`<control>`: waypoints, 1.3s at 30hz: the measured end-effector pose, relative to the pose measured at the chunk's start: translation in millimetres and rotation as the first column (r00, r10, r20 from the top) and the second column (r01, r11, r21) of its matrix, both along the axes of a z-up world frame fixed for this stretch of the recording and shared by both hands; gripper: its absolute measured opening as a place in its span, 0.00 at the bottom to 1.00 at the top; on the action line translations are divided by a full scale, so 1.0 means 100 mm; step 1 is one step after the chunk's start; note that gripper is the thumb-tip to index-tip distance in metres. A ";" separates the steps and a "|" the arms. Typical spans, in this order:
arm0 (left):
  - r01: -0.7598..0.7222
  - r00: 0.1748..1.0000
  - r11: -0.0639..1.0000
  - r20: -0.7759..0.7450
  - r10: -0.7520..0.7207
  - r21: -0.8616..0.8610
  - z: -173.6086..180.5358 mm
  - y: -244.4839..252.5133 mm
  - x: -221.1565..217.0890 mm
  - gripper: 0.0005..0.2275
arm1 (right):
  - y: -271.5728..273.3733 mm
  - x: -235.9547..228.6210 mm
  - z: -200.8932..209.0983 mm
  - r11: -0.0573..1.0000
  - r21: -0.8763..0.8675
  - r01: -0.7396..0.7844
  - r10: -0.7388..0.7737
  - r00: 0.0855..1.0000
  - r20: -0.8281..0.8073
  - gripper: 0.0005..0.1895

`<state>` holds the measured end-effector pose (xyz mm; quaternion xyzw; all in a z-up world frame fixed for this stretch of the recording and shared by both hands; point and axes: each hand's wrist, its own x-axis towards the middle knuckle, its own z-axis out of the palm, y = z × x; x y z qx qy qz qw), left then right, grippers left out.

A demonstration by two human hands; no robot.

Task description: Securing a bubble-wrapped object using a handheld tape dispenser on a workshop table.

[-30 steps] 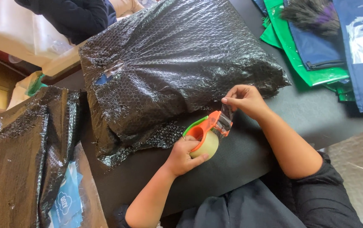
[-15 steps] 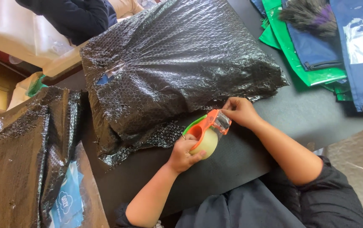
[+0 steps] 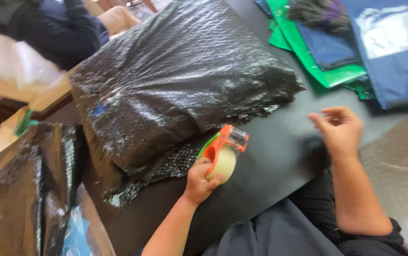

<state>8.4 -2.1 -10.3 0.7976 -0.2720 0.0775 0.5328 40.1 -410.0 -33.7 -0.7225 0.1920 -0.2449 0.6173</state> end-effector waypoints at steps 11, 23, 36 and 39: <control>0.032 0.999 0.998 0.038 -0.030 -0.051 0.20 -0.28 -0.30 0.15 | -1.43 -0.44 -0.73 0.601 0.560 0.571 -0.757 0.631 0.168 0.19; -0.005 1.000 1.000 0.011 0.006 -0.014 0.04 -0.23 -0.25 0.15 | -1.07 -0.28 -0.79 0.477 0.499 0.723 -0.839 0.543 0.015 0.18; 0.028 0.977 1.000 -0.211 -0.028 -0.006 0.10 -0.20 -0.26 0.21 | -1.27 -0.37 -0.96 0.400 0.473 0.785 -0.862 0.498 -0.096 0.17; 0.059 0.966 0.998 -0.252 -0.060 -0.012 0.14 -0.22 -0.24 0.24 | -1.46 -0.47 -1.08 0.428 0.323 0.844 -0.899 0.435 0.055 0.12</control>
